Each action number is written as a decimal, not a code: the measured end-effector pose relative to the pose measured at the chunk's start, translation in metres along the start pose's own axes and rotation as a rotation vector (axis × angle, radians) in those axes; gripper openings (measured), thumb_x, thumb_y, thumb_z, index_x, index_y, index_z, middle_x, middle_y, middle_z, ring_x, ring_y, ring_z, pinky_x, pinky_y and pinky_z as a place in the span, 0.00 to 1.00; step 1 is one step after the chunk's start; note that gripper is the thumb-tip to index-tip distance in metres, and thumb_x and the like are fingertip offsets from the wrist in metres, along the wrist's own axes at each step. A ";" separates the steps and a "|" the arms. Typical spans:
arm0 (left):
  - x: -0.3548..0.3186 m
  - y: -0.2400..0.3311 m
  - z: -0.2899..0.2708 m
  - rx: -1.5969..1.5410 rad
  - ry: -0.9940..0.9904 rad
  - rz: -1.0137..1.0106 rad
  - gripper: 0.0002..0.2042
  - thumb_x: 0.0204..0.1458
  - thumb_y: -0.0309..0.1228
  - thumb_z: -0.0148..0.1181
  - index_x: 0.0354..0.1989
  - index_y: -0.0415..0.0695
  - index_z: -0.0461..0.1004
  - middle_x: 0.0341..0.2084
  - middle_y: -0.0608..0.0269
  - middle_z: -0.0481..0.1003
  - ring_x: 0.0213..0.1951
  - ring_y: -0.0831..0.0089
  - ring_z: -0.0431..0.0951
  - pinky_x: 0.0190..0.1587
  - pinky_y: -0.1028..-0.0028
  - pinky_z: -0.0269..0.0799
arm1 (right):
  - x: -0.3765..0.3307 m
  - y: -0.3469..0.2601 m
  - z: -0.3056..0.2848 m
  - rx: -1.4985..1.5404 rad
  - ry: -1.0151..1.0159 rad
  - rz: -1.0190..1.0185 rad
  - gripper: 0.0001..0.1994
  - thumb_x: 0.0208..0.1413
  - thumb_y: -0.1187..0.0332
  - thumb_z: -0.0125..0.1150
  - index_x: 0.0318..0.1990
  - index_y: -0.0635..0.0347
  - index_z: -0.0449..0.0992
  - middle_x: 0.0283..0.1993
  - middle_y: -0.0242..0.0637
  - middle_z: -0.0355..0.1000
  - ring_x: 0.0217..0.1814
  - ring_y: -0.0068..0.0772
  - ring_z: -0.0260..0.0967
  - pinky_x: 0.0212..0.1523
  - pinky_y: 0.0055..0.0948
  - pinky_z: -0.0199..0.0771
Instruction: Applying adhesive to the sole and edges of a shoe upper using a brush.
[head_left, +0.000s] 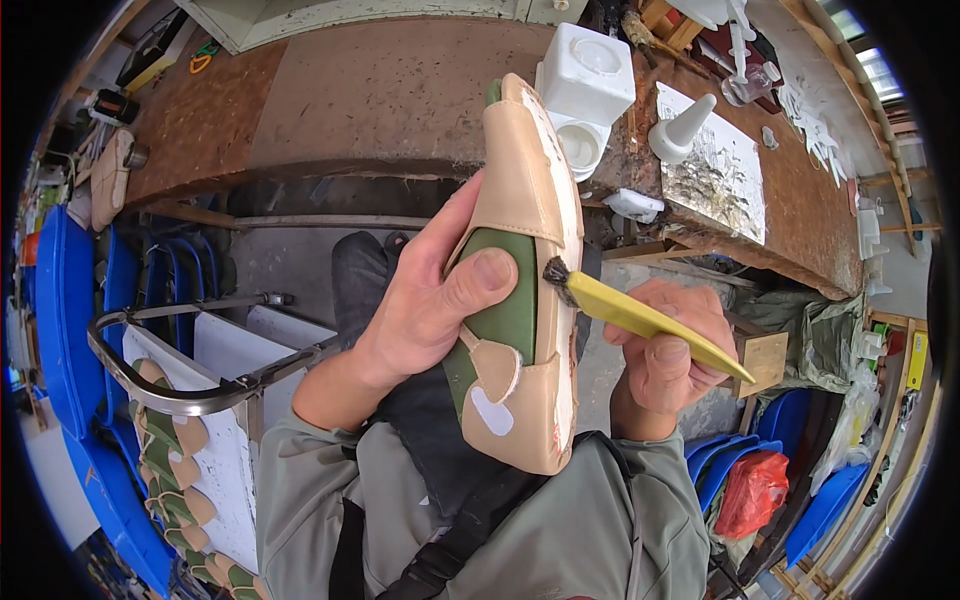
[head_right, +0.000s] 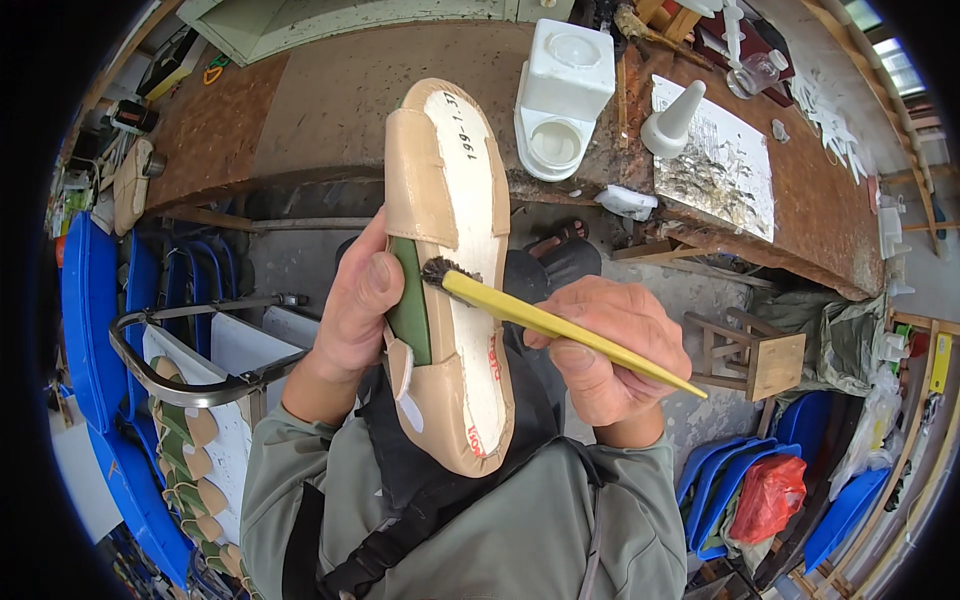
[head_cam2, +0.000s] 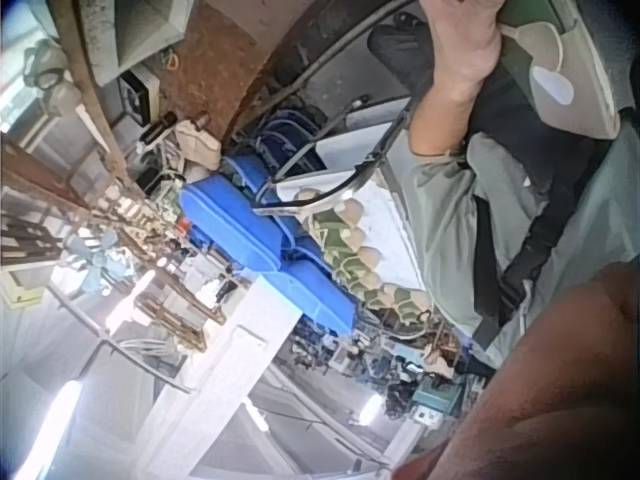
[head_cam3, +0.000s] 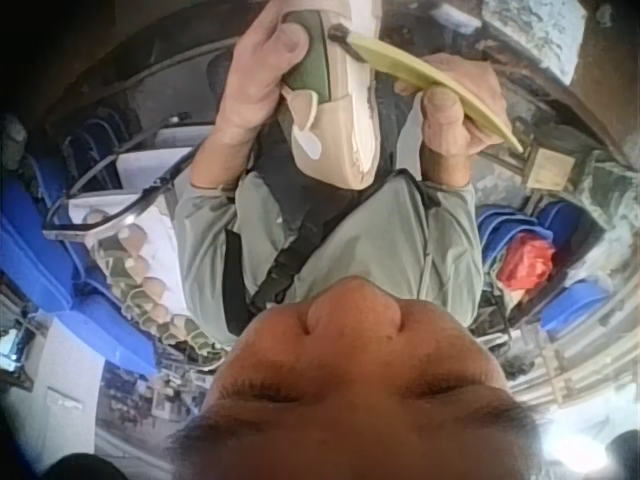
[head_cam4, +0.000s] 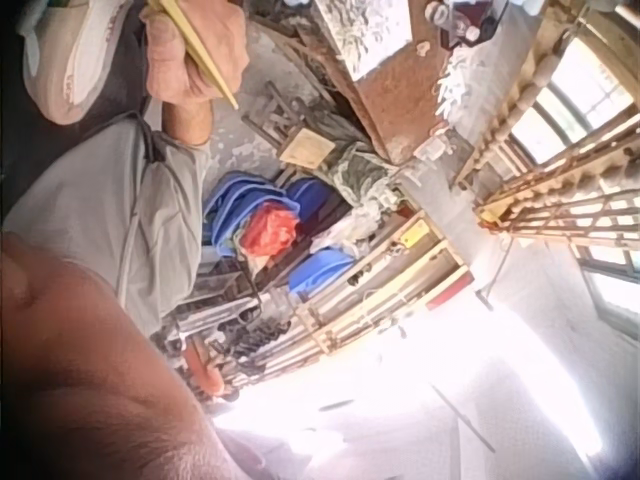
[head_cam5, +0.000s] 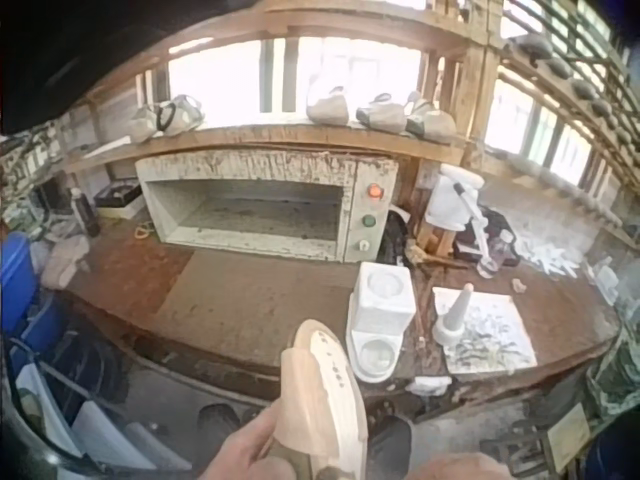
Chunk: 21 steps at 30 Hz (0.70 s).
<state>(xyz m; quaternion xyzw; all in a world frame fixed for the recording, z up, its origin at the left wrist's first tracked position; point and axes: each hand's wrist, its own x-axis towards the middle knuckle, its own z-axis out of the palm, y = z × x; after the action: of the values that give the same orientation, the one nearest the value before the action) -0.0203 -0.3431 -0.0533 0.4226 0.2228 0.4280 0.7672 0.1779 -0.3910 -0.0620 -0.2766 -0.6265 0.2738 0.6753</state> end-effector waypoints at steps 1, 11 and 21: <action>-0.001 -0.001 0.000 -0.001 0.000 -0.002 0.40 0.52 0.45 0.59 0.65 0.35 0.46 0.52 0.56 0.65 0.51 0.72 0.68 0.54 0.73 0.63 | -0.002 -0.002 0.000 -0.001 0.001 0.002 0.08 0.51 0.77 0.57 0.38 0.72 0.72 0.27 0.48 0.72 0.23 0.38 0.72 0.24 0.32 0.73; -0.002 -0.003 0.000 -0.021 0.032 0.020 0.39 0.52 0.44 0.59 0.65 0.35 0.47 0.52 0.56 0.66 0.51 0.72 0.68 0.54 0.74 0.63 | -0.018 -0.012 -0.002 0.011 -0.027 0.017 0.07 0.51 0.77 0.57 0.37 0.71 0.71 0.28 0.47 0.72 0.23 0.38 0.73 0.25 0.33 0.75; -0.004 0.002 -0.007 0.045 0.028 0.028 0.39 0.51 0.42 0.61 0.64 0.35 0.48 0.52 0.57 0.66 0.52 0.73 0.67 0.54 0.74 0.61 | -0.022 -0.019 -0.007 -0.003 -0.111 0.023 0.08 0.50 0.75 0.60 0.36 0.71 0.72 0.26 0.46 0.72 0.22 0.37 0.72 0.24 0.33 0.74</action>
<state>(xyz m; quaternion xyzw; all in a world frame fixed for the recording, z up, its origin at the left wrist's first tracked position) -0.0283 -0.3428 -0.0551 0.4368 0.2373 0.4393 0.7483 0.1838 -0.4201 -0.0638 -0.2693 -0.6599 0.2957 0.6360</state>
